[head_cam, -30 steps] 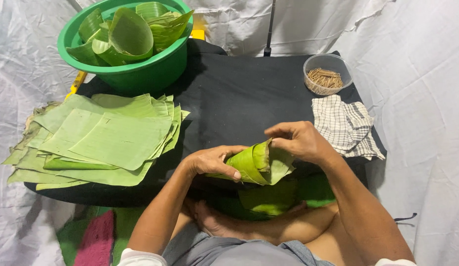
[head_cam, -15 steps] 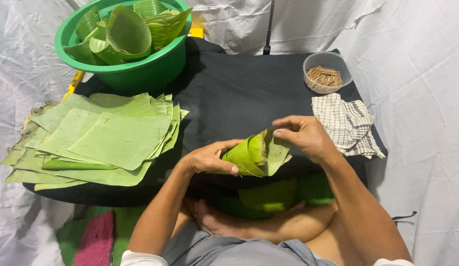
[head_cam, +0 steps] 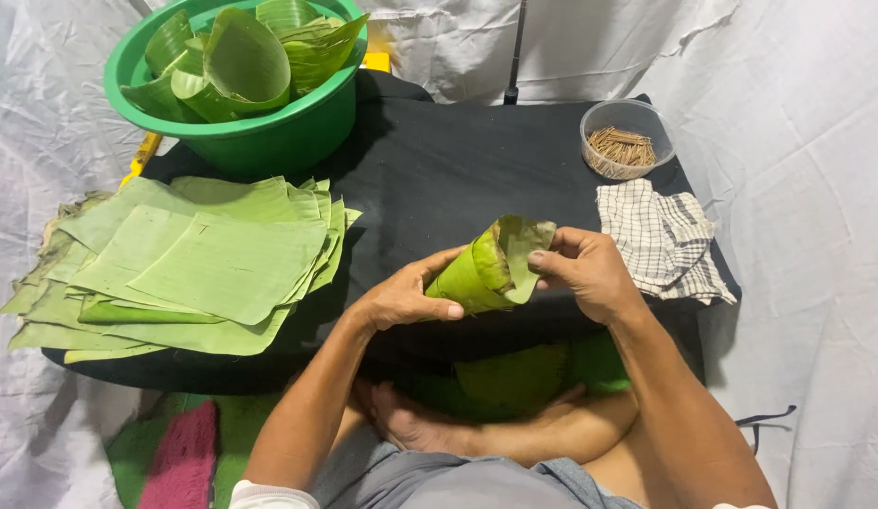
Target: Cleaning banana leaves with a cloth and folding them into cone shapes for food packaging.
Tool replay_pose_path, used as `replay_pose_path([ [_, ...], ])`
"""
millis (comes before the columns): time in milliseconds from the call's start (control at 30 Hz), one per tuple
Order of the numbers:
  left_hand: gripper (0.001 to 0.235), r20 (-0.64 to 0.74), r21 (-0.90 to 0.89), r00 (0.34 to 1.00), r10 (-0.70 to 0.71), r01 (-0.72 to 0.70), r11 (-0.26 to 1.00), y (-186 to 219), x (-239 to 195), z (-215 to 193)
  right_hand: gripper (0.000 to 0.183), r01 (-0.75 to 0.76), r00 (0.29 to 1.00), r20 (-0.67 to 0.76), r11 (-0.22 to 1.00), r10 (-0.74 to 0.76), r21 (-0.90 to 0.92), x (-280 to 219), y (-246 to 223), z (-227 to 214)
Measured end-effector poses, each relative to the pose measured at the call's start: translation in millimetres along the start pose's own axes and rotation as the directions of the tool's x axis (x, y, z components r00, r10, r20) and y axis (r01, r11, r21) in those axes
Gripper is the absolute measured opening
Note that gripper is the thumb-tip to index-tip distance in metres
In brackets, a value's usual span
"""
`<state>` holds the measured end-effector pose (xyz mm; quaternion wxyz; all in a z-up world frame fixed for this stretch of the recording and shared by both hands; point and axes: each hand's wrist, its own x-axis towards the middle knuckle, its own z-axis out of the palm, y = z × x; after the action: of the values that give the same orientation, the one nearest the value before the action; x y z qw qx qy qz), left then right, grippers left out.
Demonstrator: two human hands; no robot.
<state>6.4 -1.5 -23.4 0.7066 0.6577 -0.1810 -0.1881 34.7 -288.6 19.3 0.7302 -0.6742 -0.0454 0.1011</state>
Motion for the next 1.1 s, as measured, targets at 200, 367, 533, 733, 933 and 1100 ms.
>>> replay_pose_path([
  [200, 0.080, 0.389, -0.437, 0.909, -0.150, 0.325, 0.839, -19.3, -0.8, -10.4, 0.014, 0.140, 0.988, 0.076, 0.990, -0.138, -0.021, -0.3, -8.7, -2.8],
  [367, 0.082, 0.140, -0.101, 0.968, -0.207, 0.222, 0.970, 0.6, -3.1, 7.1, 0.024, 0.241, 0.969, 0.077, 0.969, -0.237, -0.056, 0.0, -5.9, -8.7],
  [533, 0.088, -0.197, 0.412, 0.976, -0.088, 0.164, 0.896, 23.3, -3.9, 19.6, 0.030, 0.109, 0.984, -0.153, 0.991, -0.096, 0.075, 9.2, 5.7, -13.5],
  [733, 0.097, -0.346, 0.648, 0.935, 0.080, 0.177, 0.741, 15.5, 0.3, 28.0, 0.044, -0.031, 0.995, -0.090, 0.979, 0.050, 0.200, -1.0, 2.8, 6.0],
  [933, 0.093, -0.362, 0.726, 0.925, 0.115, 0.203, 0.657, 16.0, -1.5, 26.7, 0.035, 0.078, 0.990, -0.121, 0.995, -0.070, 0.062, 0.1, 14.4, 9.5],
  [1100, 0.083, -0.336, 0.496, 0.941, -0.043, 0.216, 0.841, 24.7, -5.0, 12.5, 0.022, 0.118, 0.990, -0.090, 0.980, -0.104, 0.160, 2.6, 16.8, -0.1],
])
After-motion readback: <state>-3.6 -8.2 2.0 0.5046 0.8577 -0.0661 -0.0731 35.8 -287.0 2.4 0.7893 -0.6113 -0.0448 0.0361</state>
